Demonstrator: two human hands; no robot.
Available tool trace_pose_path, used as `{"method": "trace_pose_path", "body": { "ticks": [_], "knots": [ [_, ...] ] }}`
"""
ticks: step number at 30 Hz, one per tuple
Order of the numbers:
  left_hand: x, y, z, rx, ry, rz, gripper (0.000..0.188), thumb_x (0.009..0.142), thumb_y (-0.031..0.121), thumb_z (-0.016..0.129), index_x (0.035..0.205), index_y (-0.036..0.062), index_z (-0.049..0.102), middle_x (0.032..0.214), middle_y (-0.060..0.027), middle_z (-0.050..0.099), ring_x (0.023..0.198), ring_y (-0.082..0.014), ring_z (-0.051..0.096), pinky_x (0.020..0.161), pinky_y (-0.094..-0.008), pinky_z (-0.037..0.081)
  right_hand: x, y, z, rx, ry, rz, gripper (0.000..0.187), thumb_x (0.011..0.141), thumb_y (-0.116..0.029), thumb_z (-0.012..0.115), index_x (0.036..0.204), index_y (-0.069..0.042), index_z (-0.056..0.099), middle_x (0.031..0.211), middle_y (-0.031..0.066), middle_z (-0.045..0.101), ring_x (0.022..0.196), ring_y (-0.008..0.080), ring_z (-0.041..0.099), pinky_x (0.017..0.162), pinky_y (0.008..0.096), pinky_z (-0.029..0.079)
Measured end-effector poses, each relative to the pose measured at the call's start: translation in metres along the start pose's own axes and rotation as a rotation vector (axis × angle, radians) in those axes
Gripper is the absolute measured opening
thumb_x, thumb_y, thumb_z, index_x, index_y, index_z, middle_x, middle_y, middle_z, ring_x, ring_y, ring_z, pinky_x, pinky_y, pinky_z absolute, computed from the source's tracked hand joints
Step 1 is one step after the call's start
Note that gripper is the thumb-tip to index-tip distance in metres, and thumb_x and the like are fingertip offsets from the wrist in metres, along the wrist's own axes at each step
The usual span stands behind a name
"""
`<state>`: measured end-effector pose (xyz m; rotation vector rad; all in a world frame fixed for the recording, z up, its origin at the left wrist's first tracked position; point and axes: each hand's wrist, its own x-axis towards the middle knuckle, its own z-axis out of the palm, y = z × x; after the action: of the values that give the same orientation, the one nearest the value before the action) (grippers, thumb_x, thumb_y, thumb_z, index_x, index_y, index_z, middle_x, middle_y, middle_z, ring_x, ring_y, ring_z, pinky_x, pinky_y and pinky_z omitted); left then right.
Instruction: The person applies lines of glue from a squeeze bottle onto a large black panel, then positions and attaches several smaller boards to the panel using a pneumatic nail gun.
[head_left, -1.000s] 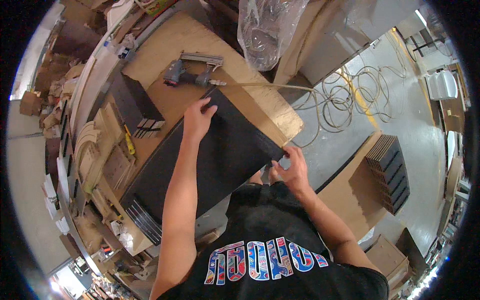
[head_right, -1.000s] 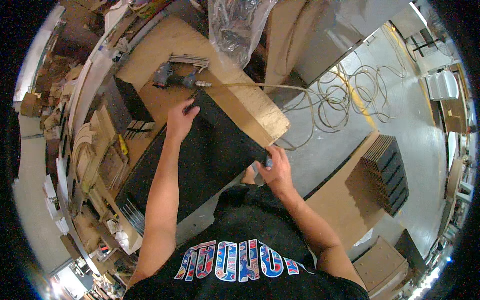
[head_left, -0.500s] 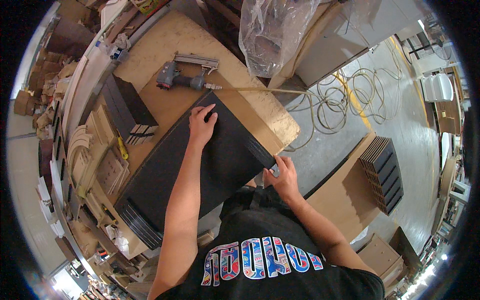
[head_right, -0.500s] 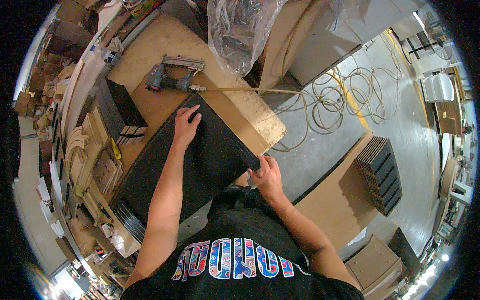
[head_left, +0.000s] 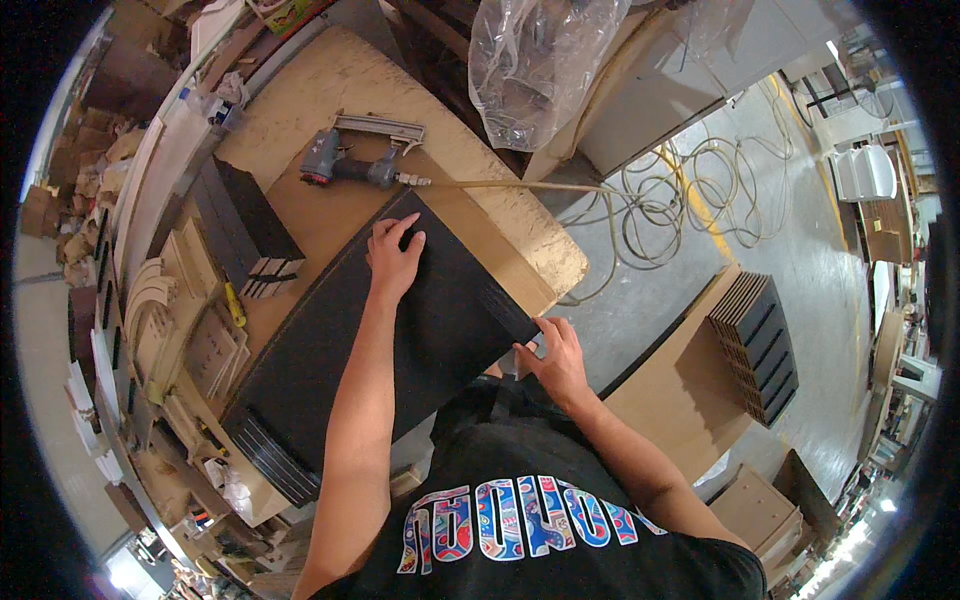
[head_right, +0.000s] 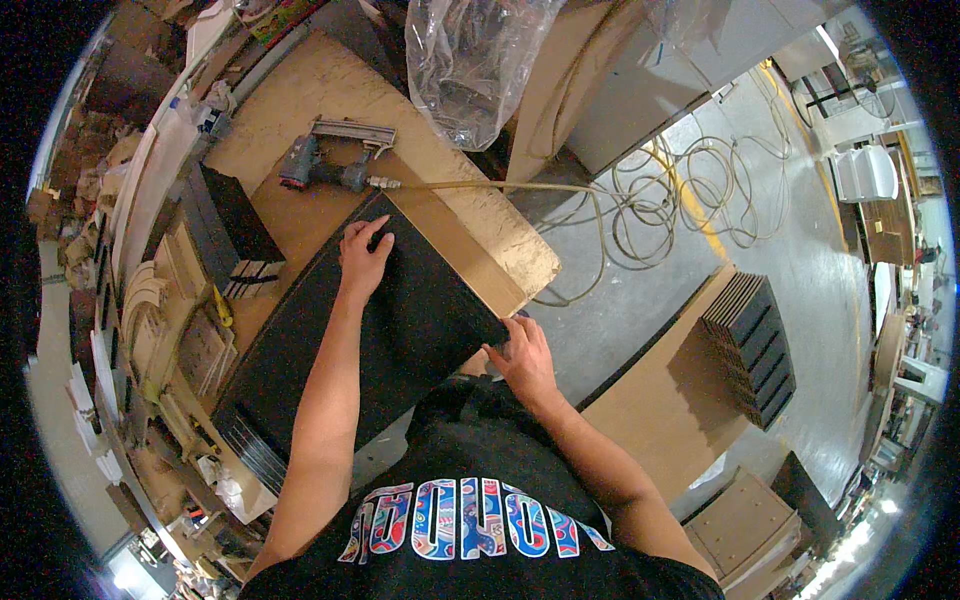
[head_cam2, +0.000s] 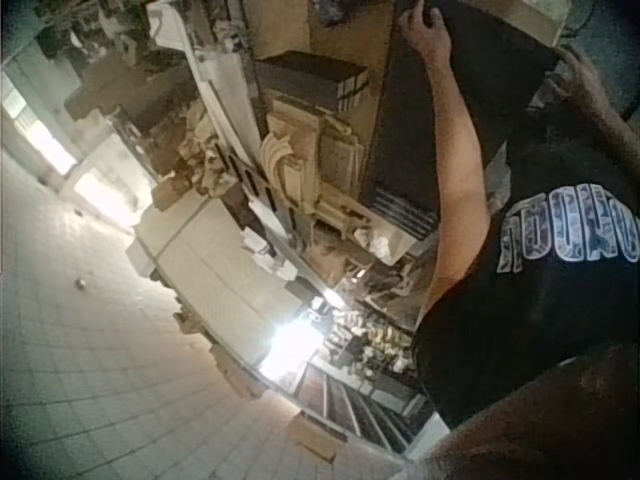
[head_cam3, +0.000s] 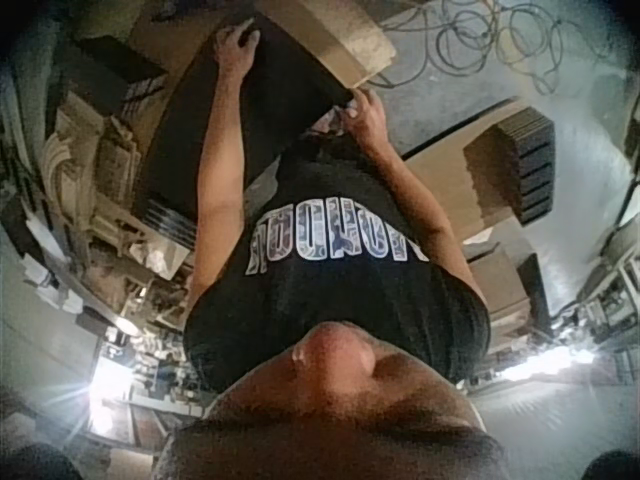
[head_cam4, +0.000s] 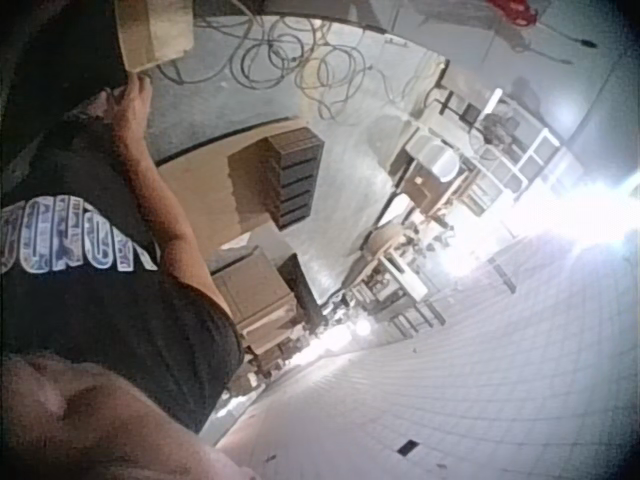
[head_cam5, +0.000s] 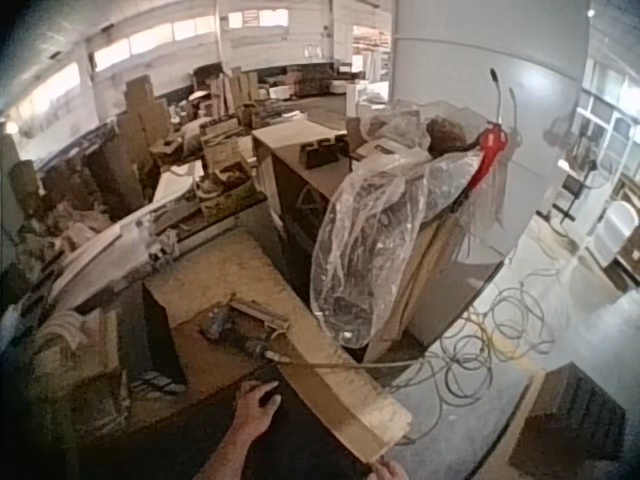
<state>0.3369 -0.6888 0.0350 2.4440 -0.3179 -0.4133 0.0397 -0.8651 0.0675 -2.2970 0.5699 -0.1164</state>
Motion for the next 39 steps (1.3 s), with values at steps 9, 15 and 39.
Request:
{"method": "trace_pose_path", "body": {
  "ticks": [9,15,39],
  "knots": [
    [-0.146,0.035,0.043,-0.142,0.091,0.183,0.12,0.076,0.037,0.094,0.166,0.0008,0.023,0.169,-0.0269,0.031,0.157,-0.0427,0.031,0.129,-0.0536,0.025,0.034,0.019,-0.041,0.001,-0.021,-0.105,0.071,0.087,-0.023,0.083,0.147,-0.002,0.05,0.128,0.0223,0.059,0.119,0.0434,0.059,0.103,0.0495,0.049],
    [-0.209,0.062,0.091,0.114,0.15,0.309,0.108,0.073,0.063,0.089,0.157,0.0088,0.048,0.164,-0.028,0.041,0.153,-0.0491,0.036,0.127,-0.0613,0.025,0.194,-0.027,-0.015,0.061,-0.1,-0.496,0.052,0.096,-0.022,0.074,0.14,-0.003,0.056,0.128,0.0219,0.062,0.122,0.0449,0.058,0.103,0.0505,0.049],
    [-0.214,0.057,0.117,0.243,0.332,0.306,0.059,0.083,0.048,0.086,0.13,0.0142,0.074,0.148,-0.0197,0.064,0.143,-0.0403,0.056,0.12,-0.0573,0.042,0.205,-0.039,0.053,0.181,-0.245,-0.237,0.038,0.094,-0.031,0.079,0.12,-0.003,0.077,0.111,0.0191,0.075,0.101,0.0359,0.073,0.089,0.0424,0.057]
  ]
}}
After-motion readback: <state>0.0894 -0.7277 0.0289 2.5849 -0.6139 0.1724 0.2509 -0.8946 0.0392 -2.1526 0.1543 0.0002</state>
